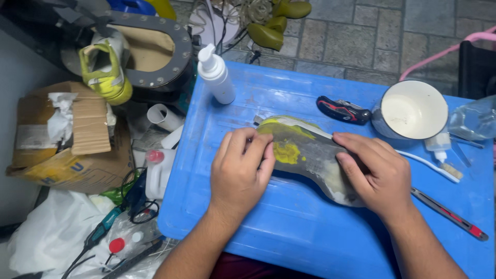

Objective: The person uses a utility knife to scrape and peel away old adhesive and material from the sole of a yellow and grey shoe. They repeatedly scrape the surface and pull off loose pieces by hand, working on different sections of the sole.

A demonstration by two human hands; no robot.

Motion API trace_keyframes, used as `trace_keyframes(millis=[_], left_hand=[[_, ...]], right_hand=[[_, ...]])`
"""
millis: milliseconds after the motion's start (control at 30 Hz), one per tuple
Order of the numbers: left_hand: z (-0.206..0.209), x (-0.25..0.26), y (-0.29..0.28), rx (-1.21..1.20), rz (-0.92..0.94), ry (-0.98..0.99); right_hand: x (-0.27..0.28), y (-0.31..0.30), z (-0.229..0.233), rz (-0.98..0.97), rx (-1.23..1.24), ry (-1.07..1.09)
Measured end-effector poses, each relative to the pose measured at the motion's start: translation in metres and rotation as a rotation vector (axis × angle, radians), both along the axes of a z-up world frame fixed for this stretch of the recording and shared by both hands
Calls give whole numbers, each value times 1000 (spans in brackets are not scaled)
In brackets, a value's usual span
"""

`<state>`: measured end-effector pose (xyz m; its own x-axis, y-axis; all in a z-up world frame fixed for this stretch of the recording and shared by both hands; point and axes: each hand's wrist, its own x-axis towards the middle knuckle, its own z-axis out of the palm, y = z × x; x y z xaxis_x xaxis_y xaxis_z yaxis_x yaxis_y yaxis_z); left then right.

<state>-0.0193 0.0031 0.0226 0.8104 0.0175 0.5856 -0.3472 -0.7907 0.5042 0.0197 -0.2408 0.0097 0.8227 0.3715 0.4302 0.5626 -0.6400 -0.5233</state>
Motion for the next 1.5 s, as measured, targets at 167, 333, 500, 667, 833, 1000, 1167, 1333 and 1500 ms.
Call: trace_keyframes(millis=[167,333,500,667,833,1000,1167,1333,1500], left_hand=[[2,-10,0,46,39,46],[4,-9,0,123,6,37],[9,-5,3,249,-72,44],[9,6,-1,464,-72,67],[4,13,-7,581,-39,63],[-4,13,1,514,-90,11],[-14,16,8,373,-110,-39],[-21,13,20,41,-212,22],[-18,9,28,-58,-257,70]], right_hand=[[-8,4,1,-19,-20,-45],[-8,5,2,-13,-25,-52],[-7,4,2,8,-33,-75],[-6,4,0,16,-29,-79],[-5,3,0,20,-31,-93],[-4,4,0,17,-26,-96],[-4,4,0,7,-17,-59],[-2,0,-2,15,-19,-48],[1,-5,-6,37,10,-21]])
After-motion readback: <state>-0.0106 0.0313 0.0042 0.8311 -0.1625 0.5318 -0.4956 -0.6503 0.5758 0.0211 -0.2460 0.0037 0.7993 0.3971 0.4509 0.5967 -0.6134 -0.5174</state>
